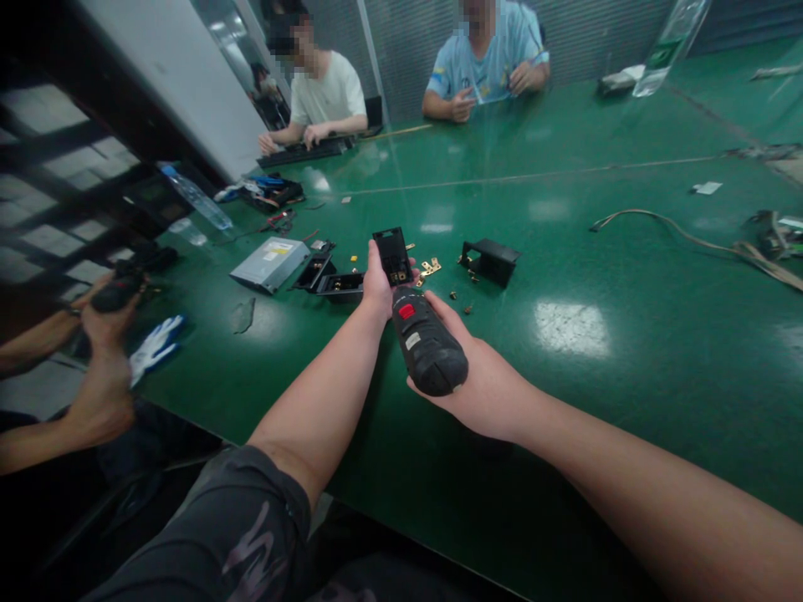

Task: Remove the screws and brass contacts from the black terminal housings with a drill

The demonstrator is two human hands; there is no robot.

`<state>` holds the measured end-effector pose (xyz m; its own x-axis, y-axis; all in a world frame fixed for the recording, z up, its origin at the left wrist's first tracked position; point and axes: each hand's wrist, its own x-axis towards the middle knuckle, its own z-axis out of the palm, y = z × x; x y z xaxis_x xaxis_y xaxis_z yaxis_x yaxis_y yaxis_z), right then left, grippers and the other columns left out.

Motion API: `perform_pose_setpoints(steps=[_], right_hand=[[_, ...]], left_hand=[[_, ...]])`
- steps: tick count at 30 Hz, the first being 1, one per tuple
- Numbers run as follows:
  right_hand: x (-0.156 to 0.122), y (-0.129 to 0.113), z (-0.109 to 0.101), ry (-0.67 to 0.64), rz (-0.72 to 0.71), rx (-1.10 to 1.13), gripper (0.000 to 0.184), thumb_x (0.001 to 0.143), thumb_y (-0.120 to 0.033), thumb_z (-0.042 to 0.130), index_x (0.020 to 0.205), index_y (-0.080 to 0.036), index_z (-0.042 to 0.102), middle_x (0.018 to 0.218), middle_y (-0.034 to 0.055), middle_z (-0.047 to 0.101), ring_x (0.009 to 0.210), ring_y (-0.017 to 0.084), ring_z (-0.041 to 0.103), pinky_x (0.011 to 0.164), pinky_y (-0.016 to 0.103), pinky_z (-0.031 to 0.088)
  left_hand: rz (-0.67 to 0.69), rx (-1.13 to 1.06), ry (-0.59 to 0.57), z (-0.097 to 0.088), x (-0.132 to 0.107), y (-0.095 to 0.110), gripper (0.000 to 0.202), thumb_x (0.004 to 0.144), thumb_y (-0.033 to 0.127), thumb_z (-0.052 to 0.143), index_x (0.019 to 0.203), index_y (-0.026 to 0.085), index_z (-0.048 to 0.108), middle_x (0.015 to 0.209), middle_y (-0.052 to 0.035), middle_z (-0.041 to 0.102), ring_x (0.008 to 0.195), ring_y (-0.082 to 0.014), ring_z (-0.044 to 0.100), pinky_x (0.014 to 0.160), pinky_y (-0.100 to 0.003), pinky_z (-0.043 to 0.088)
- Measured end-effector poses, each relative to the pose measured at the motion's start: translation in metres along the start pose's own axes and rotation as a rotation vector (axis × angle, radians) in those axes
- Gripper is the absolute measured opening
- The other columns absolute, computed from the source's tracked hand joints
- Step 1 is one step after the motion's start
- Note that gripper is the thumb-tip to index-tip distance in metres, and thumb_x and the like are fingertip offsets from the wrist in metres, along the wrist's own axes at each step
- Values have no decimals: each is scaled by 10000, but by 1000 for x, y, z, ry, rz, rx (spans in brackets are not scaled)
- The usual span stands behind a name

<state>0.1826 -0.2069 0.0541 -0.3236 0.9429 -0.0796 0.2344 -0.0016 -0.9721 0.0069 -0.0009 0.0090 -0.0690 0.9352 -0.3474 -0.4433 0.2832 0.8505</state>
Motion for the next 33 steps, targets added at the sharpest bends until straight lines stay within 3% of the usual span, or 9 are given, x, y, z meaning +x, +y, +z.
perform_pose_setpoints(steps=[33], right_hand=[[1,-3,1,7,-6,-6,1288,915,-397,888,1935,-307,107,1208,122,834,872,307,822,858,529,673]], left_hand=[[42,-12,-1,-2,7,-4,793,1075,897,492,1328,222,826,1056,-133,869,994,-274,867,859,-376,703]])
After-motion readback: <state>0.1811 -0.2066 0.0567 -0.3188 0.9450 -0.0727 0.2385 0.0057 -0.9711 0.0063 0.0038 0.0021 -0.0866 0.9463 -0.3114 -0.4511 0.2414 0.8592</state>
